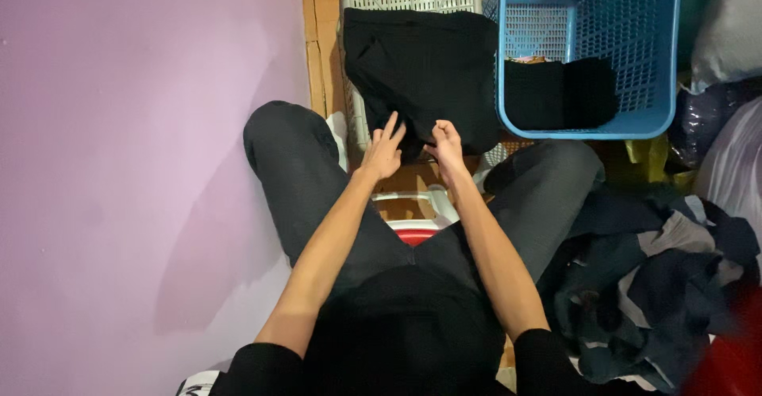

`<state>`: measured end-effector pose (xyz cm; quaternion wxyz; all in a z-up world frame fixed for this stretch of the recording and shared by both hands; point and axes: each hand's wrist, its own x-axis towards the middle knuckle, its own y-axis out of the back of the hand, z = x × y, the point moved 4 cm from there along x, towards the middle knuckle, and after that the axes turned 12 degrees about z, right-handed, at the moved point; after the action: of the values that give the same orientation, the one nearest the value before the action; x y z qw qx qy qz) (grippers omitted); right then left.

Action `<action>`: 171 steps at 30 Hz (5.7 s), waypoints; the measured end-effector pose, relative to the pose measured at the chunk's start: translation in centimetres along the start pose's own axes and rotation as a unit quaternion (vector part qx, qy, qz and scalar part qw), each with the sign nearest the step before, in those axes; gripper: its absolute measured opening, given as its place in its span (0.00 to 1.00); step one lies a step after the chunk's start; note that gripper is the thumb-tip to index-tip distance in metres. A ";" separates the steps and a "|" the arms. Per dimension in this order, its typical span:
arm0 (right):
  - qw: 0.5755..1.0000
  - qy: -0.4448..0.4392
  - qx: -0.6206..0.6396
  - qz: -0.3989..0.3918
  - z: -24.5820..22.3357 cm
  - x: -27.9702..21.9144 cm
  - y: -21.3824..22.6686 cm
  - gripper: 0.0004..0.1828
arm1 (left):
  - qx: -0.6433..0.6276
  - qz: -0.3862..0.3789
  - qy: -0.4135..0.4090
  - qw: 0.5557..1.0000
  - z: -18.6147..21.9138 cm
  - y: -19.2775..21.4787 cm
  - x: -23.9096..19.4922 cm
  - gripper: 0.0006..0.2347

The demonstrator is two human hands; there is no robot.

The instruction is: The person sits on a small stool and folds several black garments one by one. They smooth and fold each item, then place the folded pieces into a blue laundry basket beside them.

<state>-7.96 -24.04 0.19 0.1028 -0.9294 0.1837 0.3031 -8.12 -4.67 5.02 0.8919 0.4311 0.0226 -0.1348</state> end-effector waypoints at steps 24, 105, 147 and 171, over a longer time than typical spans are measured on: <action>0.977 0.182 -0.076 0.081 -2.7 -0.6 -0.2 0.04 | -0.124 0.291 0.079 0.945 2.6 7.2 0.8 0.10; 0.937 0.027 -0.224 0.267 1.8 4.2 11.9 0.23 | 0.258 0.007 0.026 0.966 -1.1 3.5 2.0 0.15; 0.930 0.136 -0.169 0.295 -4.3 3.3 8.4 0.14 | 0.162 0.141 -0.215 0.953 12.3 -4.7 30.8 0.12; 0.879 0.052 -0.333 0.338 -2.8 2.8 10.9 0.14 | 0.163 0.172 -0.073 0.969 6.5 -4.1 34.2 0.18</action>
<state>-8.74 -35.62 -0.14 -0.3312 -0.8048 0.3798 0.3136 23.22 -19.69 0.59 0.8185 0.5571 -0.1398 -0.0120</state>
